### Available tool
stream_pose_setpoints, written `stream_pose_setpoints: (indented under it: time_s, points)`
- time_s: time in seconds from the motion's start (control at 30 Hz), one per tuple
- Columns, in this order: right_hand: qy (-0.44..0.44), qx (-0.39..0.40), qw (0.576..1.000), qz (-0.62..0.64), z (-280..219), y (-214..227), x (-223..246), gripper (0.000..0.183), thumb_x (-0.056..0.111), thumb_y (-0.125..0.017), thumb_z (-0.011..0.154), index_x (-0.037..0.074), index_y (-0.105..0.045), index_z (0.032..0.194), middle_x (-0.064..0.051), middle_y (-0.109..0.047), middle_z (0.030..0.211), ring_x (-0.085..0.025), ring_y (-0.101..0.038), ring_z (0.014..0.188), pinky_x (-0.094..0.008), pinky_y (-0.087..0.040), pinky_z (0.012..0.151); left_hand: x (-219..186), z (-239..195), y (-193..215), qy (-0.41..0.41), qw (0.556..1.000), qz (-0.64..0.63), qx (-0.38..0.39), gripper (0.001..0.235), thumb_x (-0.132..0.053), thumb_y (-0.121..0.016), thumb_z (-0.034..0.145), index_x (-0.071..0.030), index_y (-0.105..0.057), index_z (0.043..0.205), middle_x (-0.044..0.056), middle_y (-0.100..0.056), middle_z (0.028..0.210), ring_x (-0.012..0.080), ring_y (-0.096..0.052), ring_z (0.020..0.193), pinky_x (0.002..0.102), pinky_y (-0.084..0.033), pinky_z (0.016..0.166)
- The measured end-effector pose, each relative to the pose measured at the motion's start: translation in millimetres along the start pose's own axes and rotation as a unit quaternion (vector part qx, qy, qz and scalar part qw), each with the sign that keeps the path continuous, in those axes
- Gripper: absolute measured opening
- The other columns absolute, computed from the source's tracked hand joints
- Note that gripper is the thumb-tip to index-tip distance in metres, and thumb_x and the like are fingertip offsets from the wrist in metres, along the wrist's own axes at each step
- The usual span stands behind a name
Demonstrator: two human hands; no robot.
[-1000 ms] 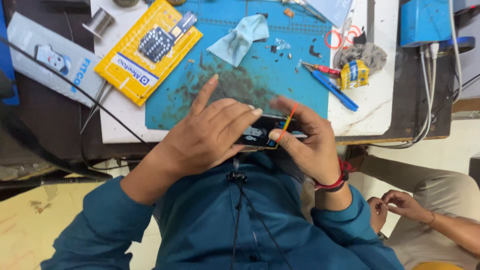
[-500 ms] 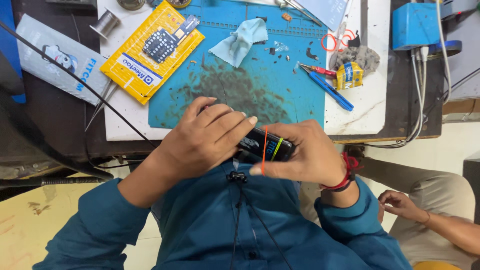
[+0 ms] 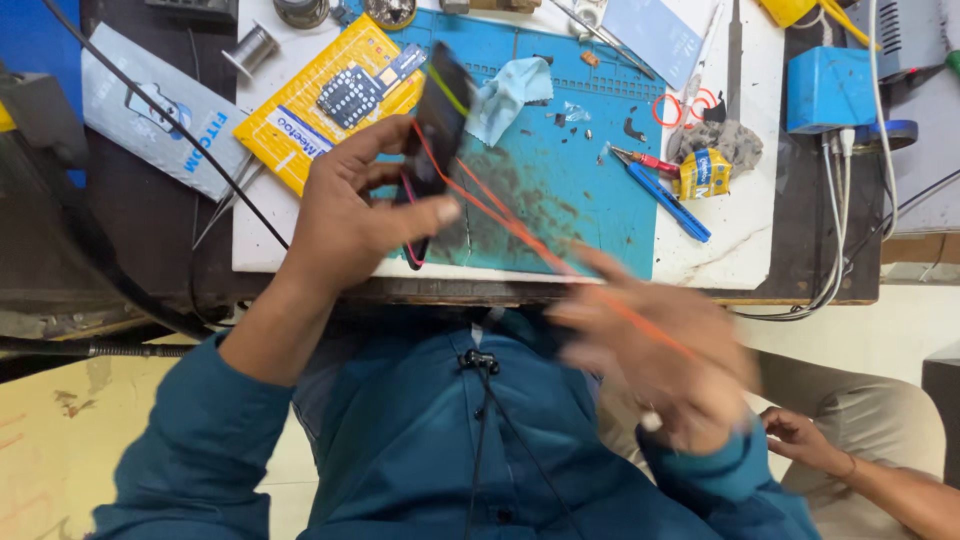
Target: The person uses a soldering iron on a small circuit board, then handles a smartphone and applies multiple rubber bands around it to secure the screen assembly.
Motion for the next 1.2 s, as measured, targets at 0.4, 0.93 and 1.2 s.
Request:
stream_pose_setpoints:
  time_s: [0.4, 0.93, 1.2]
  points:
    - [-0.136, -0.023, 0.99, -0.024, 15, -15, -18, 0.093, 0.047, -0.081, 0.087, -0.001, -0.033, 0.15, -0.015, -0.047, 0.153, -0.026, -0.053, 0.136, -0.042, -0.047, 0.111, -37, -25, -59, -0.287, 0.89, 0.31, 0.174, 0.073, -0.023, -0.091, 0.071, -0.005, -0.058, 0.134, 0.012, -0.064, 0.127, 0.0334, -0.065, 0.116, 0.043, -0.052, 0.103]
    - [0.032, -0.012, 0.871, -0.49, 34, -9, -13, 0.089, 0.039, -0.087, 0.077, -0.004, -0.047, 0.145, -0.025, -0.05, 0.153, -0.037, -0.059, 0.126, -0.045, -0.047, 0.109, -41, -28, -59, -0.182, 0.887, 0.419, 0.06, 0.07, -0.025, -0.088, 0.069, -0.001, -0.063, 0.13, 0.017, -0.066, 0.121, 0.0374, -0.066, 0.109, 0.044, -0.053, 0.094]
    - [-0.185, -0.118, 0.97, -0.108, 24, 33, -83, 0.015, 0.01, -0.068, 0.099, -0.004, -0.073, 0.103, -0.014, -0.073, 0.09, -0.014, -0.066, 0.081, -0.028, -0.052, 0.077, -33, -36, -60, -0.144, 0.889, 0.415, 0.128, 0.069, -0.028, -0.088, 0.062, -0.001, -0.063, 0.12, 0.015, -0.066, 0.11, 0.0371, -0.067, 0.097, 0.044, -0.053, 0.082]
Point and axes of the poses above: each hand's wrist, its own z-axis towards the middle knuckle, its own y-axis out of the back of the hand, x = y × z, the point moved 7 cm from there along z, towards the middle knuckle
